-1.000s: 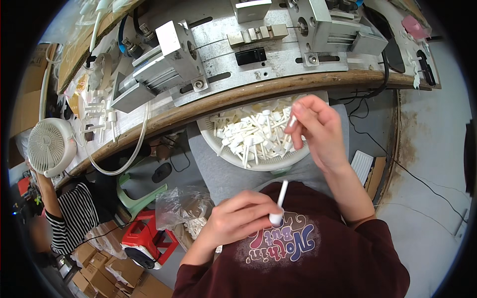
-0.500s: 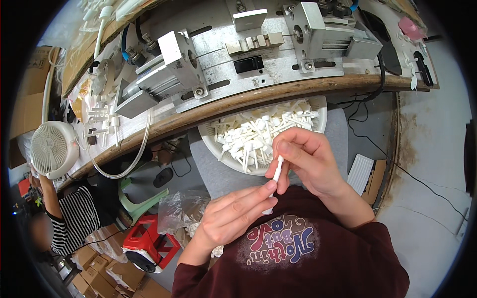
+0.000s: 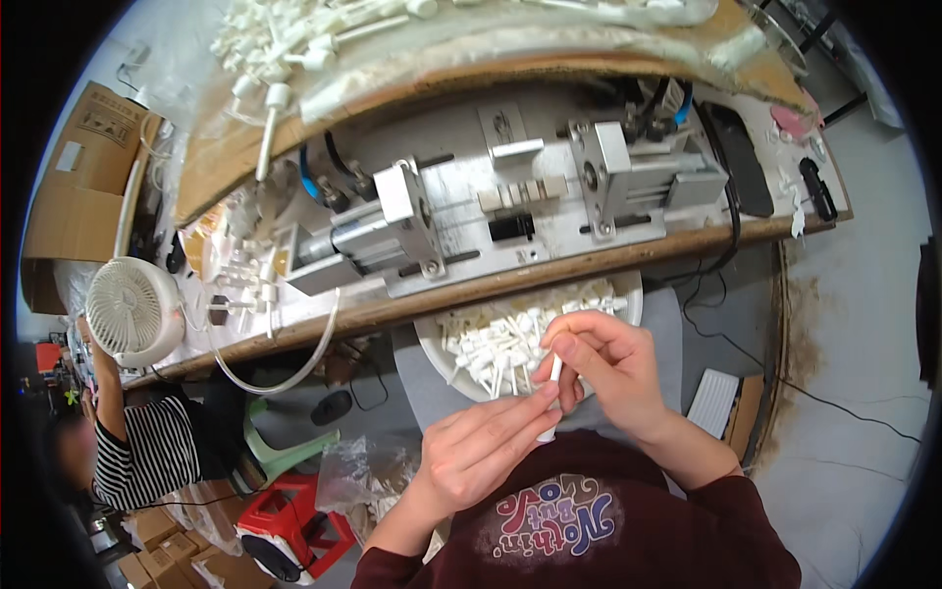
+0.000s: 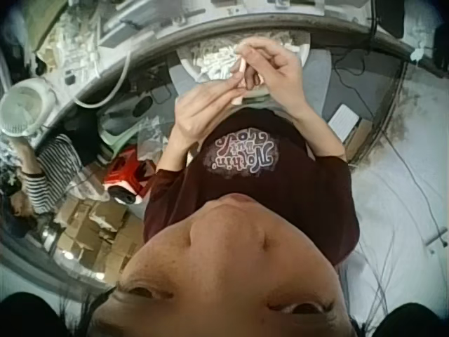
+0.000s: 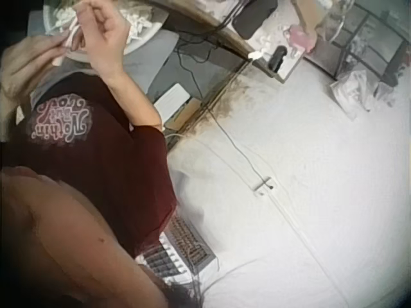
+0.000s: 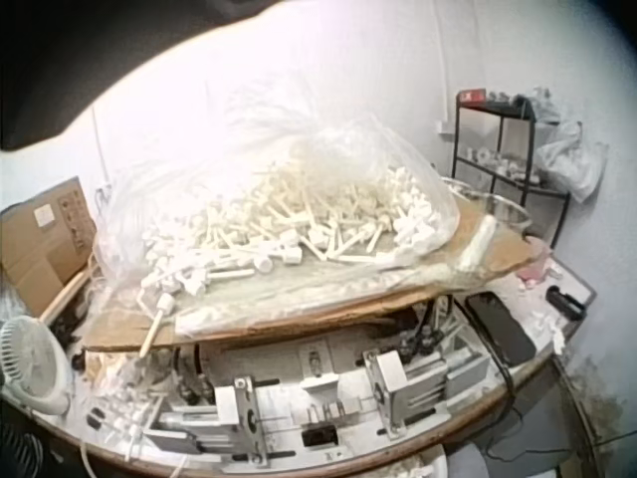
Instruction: The recorder is assembling small white plastic components using a pneumatic jig on a workbench.
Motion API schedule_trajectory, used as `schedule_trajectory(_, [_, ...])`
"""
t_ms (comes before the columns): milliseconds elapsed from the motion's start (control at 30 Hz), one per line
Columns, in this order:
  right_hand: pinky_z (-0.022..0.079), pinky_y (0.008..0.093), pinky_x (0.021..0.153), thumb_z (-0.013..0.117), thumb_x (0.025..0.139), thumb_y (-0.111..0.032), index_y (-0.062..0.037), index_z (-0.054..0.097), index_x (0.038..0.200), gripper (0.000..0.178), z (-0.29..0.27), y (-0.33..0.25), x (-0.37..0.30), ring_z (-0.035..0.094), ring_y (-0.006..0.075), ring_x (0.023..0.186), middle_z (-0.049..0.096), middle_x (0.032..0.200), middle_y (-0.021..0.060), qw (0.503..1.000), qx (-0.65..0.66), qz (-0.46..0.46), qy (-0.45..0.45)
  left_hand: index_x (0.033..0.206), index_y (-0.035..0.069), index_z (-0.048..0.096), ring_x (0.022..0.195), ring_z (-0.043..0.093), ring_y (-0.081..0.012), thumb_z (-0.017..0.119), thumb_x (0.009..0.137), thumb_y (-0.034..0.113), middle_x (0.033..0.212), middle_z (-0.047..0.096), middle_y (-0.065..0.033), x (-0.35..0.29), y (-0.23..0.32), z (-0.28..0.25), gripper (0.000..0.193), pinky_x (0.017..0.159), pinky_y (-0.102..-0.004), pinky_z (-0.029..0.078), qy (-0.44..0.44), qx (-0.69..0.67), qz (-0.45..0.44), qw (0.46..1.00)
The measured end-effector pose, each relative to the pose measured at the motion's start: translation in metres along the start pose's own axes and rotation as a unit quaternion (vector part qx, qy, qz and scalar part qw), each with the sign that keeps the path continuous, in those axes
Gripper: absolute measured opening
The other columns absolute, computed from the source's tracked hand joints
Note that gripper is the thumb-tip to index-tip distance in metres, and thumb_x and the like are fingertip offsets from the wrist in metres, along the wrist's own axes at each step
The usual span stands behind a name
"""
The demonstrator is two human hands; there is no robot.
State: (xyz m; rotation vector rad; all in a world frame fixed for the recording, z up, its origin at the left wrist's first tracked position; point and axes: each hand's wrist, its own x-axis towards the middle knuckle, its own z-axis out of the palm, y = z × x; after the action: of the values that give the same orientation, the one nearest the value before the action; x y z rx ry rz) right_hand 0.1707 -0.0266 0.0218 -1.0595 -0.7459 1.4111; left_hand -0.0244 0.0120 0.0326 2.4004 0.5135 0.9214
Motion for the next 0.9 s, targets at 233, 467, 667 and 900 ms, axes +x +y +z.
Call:
schedule_trajectory(233, [0.045,0.0196,0.055,0.066,0.093,-0.005,-0.0006,0.068,0.108,0.016,0.001,-0.087,0.064,0.058,0.002,0.065,0.068,0.084,0.0011,0.912,-0.255,-0.299,0.12,0.104,0.002,0.076,0.084,0.068,-0.0231,0.081,0.068,0.002,0.119,0.068,-0.0142,0.047,-0.02,-0.024,0.036,0.069,-0.0313,0.055,0.107,0.09,-0.049,0.989])
schedule_trajectory(467, [0.05,0.0288,0.066,0.07,0.086,-0.009,-0.0038,0.072,0.098,0.013,0.008,-0.167,0.178,0.063,0.0121,0.073,0.071,0.091,0.006,0.626,-0.564,-0.534,0.069,0.105,0.001,0.072,0.077,0.065,-0.0205,0.079,0.073,0.002,0.121,0.07,-0.009,0.08,-0.03,-0.007,0.032,0.069,-0.0296,0.054,0.066,0.185,-0.045,0.98])
schedule_trajectory(667, [0.051,0.045,0.089,0.061,0.083,-0.006,0.0,0.068,0.101,0.021,0.019,-0.168,0.252,0.064,0.0377,0.105,0.068,0.108,0.0229,0.635,-0.69,-0.34,0.07,0.103,0.005,0.073,0.069,0.067,-0.0217,0.077,0.078,0.008,0.123,0.07,-0.0062,0.081,-0.049,0.013,0.025,0.066,-0.0311,0.054,0.04,0.225,-0.058,0.972])
schedule_trajectory(900, [0.052,0.0451,0.086,0.065,0.081,-0.011,0.0029,0.067,0.094,0.019,0.015,-0.158,0.233,0.066,0.0388,0.099,0.069,0.099,0.0258,0.69,-0.607,-0.391,0.051,0.102,0.006,0.074,0.06,0.062,-0.0213,0.077,0.078,0.01,0.121,0.071,-0.0039,0.088,-0.051,0.008,0.024,0.058,-0.0313,0.051,0.008,0.273,-0.065,0.96])
